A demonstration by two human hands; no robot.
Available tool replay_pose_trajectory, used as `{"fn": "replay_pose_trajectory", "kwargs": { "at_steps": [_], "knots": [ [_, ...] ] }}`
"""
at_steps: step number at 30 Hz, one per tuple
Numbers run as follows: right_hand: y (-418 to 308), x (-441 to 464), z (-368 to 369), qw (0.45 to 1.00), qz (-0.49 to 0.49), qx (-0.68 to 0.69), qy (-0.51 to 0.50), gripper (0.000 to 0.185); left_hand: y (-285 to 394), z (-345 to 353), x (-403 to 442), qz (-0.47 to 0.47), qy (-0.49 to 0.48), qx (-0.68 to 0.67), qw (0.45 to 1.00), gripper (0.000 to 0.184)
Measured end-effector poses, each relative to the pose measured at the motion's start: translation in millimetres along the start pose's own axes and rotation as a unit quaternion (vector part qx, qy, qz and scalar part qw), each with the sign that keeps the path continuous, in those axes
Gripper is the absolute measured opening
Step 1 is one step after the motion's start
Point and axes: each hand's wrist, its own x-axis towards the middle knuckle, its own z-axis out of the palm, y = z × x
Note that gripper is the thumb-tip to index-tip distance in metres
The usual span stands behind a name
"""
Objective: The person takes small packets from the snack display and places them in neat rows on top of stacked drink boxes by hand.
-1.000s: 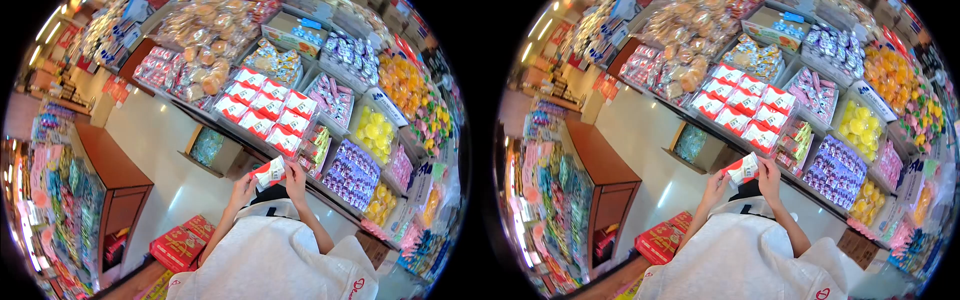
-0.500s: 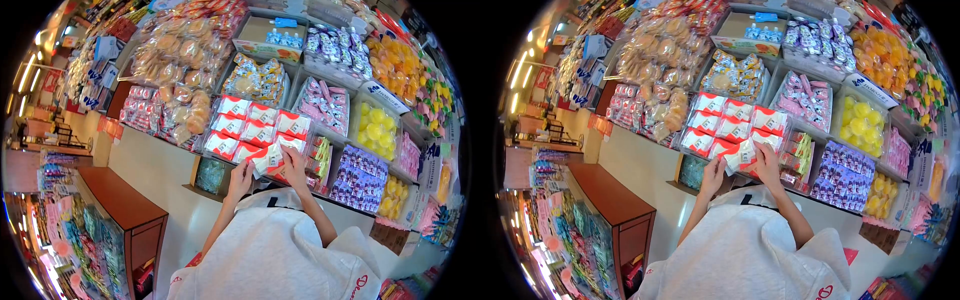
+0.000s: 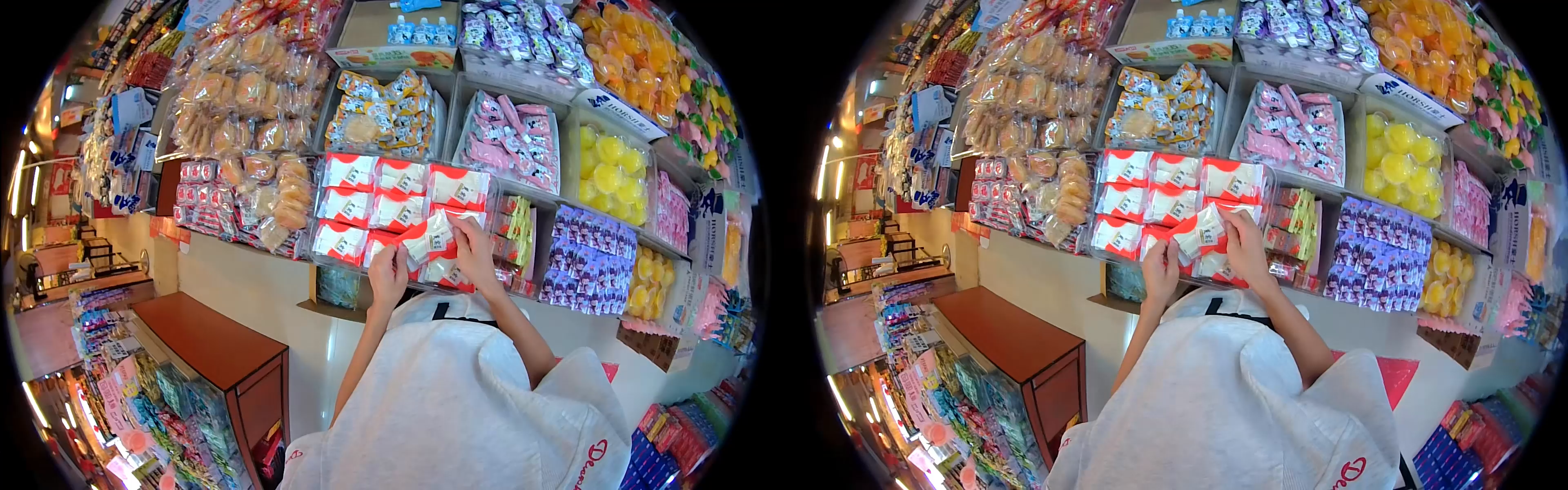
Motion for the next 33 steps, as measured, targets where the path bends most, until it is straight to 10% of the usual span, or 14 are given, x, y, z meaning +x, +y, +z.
{"fn": "replay_pose_trajectory", "kwargs": {
  "at_steps": [33],
  "knots": [
    [0, 2, 0, 0.999, -0.015, -0.030, -0.008, 0.031, 3, 0, -1, 0.001, -0.006, 0.028, 1.000, 0.029]
  ]
}}
